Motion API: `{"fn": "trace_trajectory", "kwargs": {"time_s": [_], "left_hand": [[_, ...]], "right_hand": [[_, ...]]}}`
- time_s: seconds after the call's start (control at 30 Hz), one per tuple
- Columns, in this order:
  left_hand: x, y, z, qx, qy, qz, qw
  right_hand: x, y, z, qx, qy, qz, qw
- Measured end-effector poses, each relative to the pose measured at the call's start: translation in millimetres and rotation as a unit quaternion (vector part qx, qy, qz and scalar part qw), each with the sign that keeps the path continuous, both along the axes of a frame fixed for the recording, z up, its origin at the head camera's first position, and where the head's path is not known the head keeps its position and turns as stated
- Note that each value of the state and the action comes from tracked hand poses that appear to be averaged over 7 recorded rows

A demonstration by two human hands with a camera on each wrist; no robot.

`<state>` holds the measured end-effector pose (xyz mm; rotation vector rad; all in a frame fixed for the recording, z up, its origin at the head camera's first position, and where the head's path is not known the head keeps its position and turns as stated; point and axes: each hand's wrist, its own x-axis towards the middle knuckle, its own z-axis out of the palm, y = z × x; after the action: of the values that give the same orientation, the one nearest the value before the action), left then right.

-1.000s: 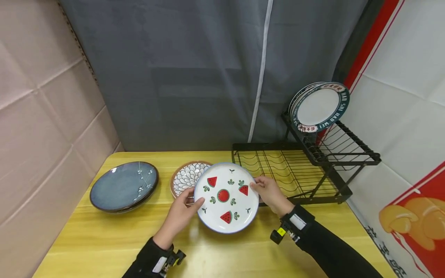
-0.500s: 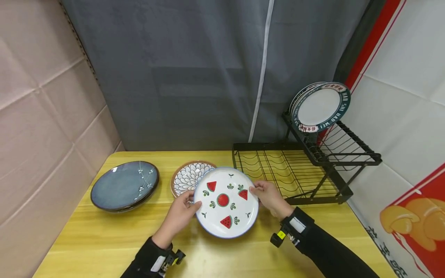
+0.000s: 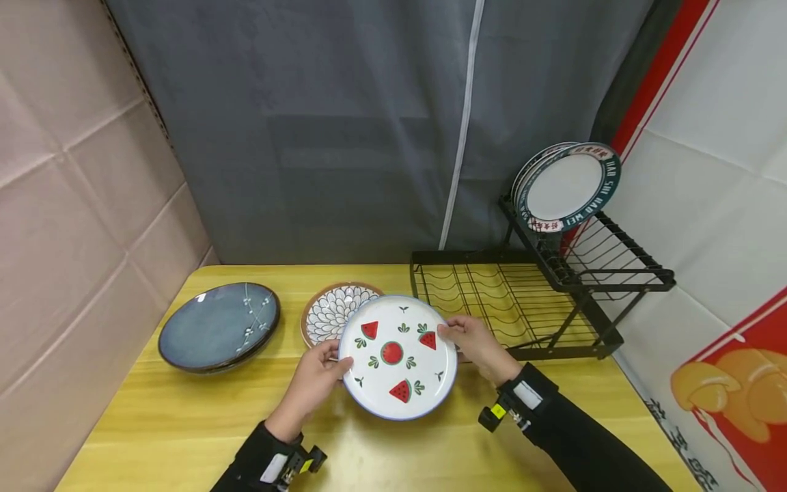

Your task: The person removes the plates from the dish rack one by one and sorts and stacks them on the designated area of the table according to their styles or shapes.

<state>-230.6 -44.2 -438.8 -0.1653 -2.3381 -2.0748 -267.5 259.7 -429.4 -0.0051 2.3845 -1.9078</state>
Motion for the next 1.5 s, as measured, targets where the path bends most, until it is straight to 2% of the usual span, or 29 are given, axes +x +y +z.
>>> {"fn": "trace_trajectory", "kwargs": {"time_s": [0.2, 0.43, 0.7, 1.0, 1.3, 1.5], "left_hand": [[-1.4, 0, 0.8, 0.007, -0.004, 0.014, 0.9999], [-3.1, -7, 1.0, 0.049, -0.022, 0.058, 0.9969], [-10.8, -16, 0.6, 0.091, -0.039, 0.116, 0.9883], [-18.9, -25, -10.1, 0.144, -0.051, 0.168, 0.9739], [-29.4, -28, -16.5, 0.165, -0.079, 0.167, 0.9689], [-35.6, -26, -20.5, 0.188, -0.074, 0.174, 0.9638]], "right_hand": [[-2.6, 0, 5.0, 0.002, -0.01, 0.006, 1.0], [-1.4, 8, 8.7, -0.02, -0.008, 0.028, 0.999], [0.2, 18, 12.2, -0.021, 0.003, 0.042, 0.999], [-1.8, 19, 8.2, -0.029, 0.0, 0.041, 0.999], [-1.3, 20, 1.9, -0.036, -0.014, 0.023, 0.999], [-0.6, 20, -0.8, -0.035, -0.004, 0.034, 0.999]]}}
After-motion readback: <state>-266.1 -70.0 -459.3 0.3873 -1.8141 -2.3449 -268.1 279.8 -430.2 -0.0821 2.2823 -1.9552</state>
